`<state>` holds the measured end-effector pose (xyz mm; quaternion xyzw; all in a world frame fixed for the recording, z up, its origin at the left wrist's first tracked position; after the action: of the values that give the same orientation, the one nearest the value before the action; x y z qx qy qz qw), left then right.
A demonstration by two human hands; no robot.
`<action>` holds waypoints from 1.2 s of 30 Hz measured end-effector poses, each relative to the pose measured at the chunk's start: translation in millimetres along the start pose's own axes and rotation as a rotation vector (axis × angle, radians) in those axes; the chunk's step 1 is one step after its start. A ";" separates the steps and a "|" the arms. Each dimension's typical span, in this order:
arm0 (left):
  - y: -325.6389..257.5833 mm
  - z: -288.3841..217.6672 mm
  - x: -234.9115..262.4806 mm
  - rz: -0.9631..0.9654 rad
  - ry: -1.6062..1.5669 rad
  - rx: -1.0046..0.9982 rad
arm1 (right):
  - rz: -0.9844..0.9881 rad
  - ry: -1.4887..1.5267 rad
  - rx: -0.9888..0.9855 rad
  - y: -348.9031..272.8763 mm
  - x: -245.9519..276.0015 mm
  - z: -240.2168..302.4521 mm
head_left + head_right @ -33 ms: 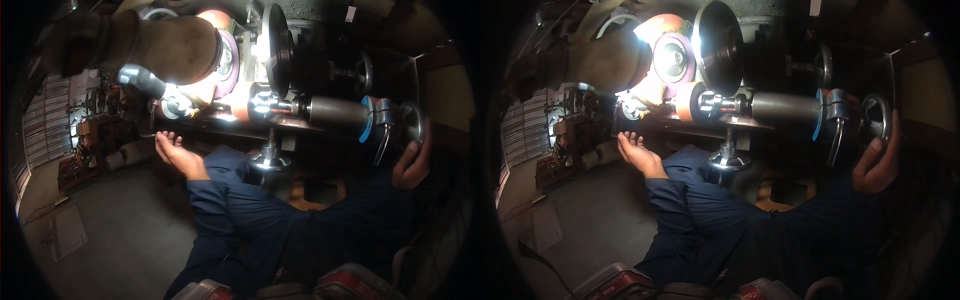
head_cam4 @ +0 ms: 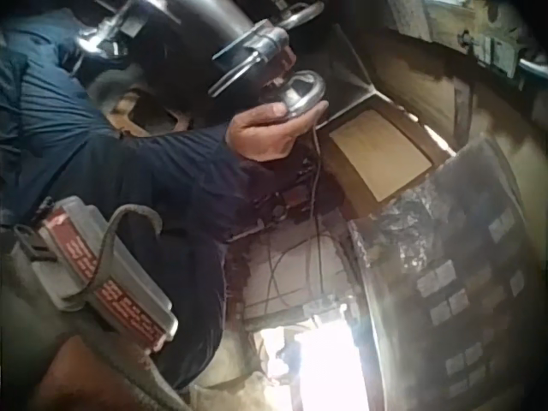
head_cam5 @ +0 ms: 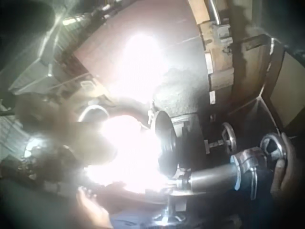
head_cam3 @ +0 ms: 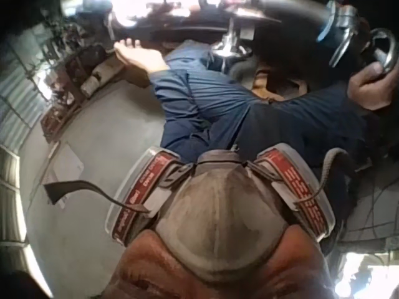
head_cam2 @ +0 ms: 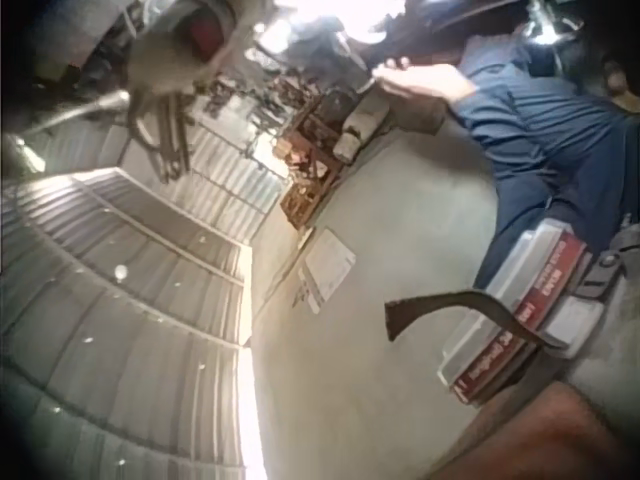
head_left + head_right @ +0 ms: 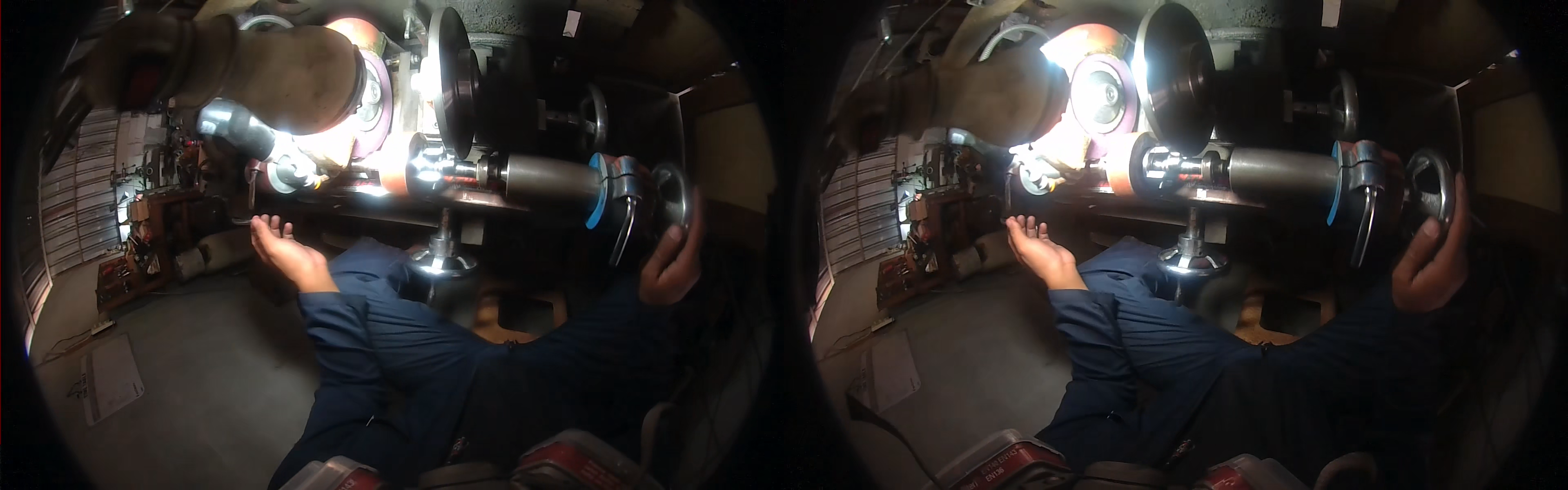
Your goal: Grinding and measuring a metal shaft using a machining tool and a dial indicator.
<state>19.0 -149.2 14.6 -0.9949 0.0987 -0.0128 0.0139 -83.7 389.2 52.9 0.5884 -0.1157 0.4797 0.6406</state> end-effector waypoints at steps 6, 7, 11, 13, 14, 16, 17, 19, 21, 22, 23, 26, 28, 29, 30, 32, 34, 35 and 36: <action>107.7 13.6 5.0 0.172 -0.091 0.432 | 0.070 0.021 -0.056 11.5 -5.8 3.0; 109.3 14.5 -9.8 0.253 -0.155 0.517 | 0.073 0.000 -0.018 15.5 -6.4 6.7; 106.2 35.9 -76.0 0.848 -0.460 0.523 | 0.154 -0.009 -0.117 20.2 -1.7 -8.5; 104.7 41.4 -83.3 0.911 -0.542 0.534 | 0.172 -0.033 -0.128 28.2 -1.8 -8.0; 109.4 39.2 -79.0 0.908 -0.557 0.493 | 0.208 -0.047 -0.160 29.7 -7.1 -7.8; 119.3 40.8 -73.7 0.900 -0.580 0.455 | 0.243 -0.072 -0.207 26.5 -15.5 -6.4; 120.3 48.6 -83.9 0.897 -0.628 0.447 | 0.239 -0.102 -0.201 23.6 -11.0 -9.5; 127.8 62.1 -95.1 0.887 -0.690 0.443 | 0.062 -0.136 -0.048 21.0 2.4 -2.1; 135.1 62.6 -101.6 1.020 -0.766 0.331 | 0.039 -0.126 -0.056 14.2 2.9 -1.2; 146.2 65.7 -98.8 1.009 -0.771 0.327 | 0.021 -0.094 -0.078 10.3 -0.5 -2.1; 156.7 67.7 -96.4 1.015 -0.791 0.326 | 0.023 -0.090 -0.067 8.1 -5.0 -0.9; 163.4 75.9 -96.3 1.086 -0.897 0.318 | -0.025 -0.095 -0.061 1.8 -7.4 -0.9; 158.0 75.8 -98.5 1.148 -0.983 0.303 | -0.048 -0.097 -0.053 -1.6 -7.4 0.5; 154.9 75.8 -99.7 1.148 -1.078 0.346 | -0.072 -0.092 -0.055 -1.2 -4.8 2.2; 153.5 74.1 -100.5 1.147 -1.173 0.387 | -0.068 -0.076 -0.086 -1.5 -3.4 2.7; 161.5 71.0 -99.5 1.097 -1.083 0.382 | -0.064 -0.048 -0.094 -1.6 -4.6 5.5; 161.0 67.5 -100.0 1.023 -0.921 0.422 | -0.042 -0.004 -0.148 -1.7 -2.8 6.0; 163.0 68.2 -100.3 1.021 -0.933 0.422 | -0.045 -0.009 -0.138 -1.1 0.5 7.3; 164.2 71.7 -102.2 1.006 -0.911 0.467 | -0.029 0.005 -0.124 -0.7 1.9 7.8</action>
<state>-111.4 -288.2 -64.4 -0.7065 0.5244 0.3908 0.2704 -78.9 383.5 56.0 0.5481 -0.1349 0.4637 0.6830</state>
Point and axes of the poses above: each hand's wrist, its own y-axis towards the middle knuckle, its own x-axis out of the back of the hand, z = x × y, the point moved 7 cm from there along y, towards the middle knuckle, and after that the axes turned 9 degrees about x, right-handed, at the moved point
